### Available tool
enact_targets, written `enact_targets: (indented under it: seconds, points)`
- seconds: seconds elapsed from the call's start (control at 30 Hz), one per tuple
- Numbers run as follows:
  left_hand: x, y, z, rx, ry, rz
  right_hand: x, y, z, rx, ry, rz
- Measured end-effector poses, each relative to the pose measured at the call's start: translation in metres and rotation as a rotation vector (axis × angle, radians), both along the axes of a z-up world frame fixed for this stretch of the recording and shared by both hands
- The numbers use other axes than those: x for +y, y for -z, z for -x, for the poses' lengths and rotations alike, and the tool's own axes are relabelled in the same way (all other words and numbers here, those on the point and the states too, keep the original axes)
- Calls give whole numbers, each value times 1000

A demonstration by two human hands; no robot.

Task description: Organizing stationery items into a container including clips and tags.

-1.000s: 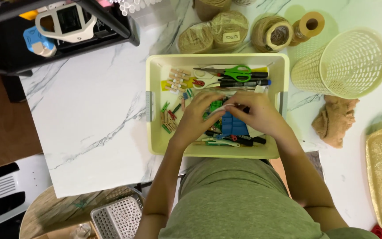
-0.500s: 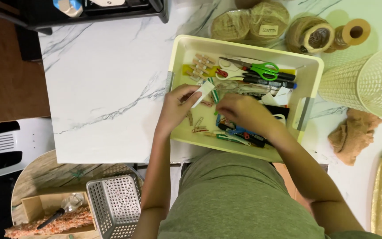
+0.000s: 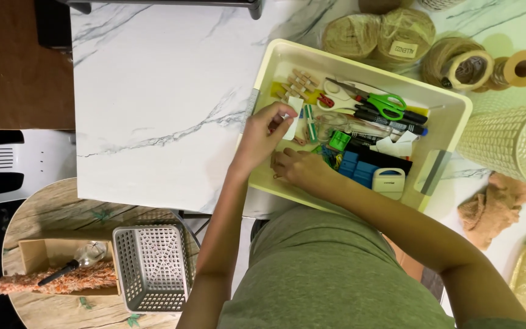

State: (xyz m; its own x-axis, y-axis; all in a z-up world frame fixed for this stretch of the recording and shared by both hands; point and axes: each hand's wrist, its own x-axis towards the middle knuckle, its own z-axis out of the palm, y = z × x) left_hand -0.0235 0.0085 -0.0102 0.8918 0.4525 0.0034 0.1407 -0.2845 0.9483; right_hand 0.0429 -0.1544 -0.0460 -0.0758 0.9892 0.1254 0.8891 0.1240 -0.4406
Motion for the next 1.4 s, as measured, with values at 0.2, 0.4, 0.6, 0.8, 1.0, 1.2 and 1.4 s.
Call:
enact_targets:
  seconds: [0.2, 0.4, 0.6, 0.8, 1.0, 1.2, 1.4]
  points:
    - [2, 2, 1, -13, -14, 129, -2, -14, -22, -18, 100, 93]
    - [0, -17, -2, -68, -50, 176, -1, -48, -57, 518, 230, 84]
    - [1, -4, 3, -112, 32, 20, -5, -57, -80, 1131, 428, 134]
    - [-4, -37, -3, -60, 76, -8, -8, -39, -83, 1407, 433, 138]
    - [1, -20, 2, -153, 39, -7, -6, -42, -84, 1458, 354, 223]
    - [0, -23, 8, -134, 44, 94, -15, -16, -87, 1684, 217, 406]
    - [4, -14, 9, -166, 111, 124, -18, -18, -88, 1986, 139, 597]
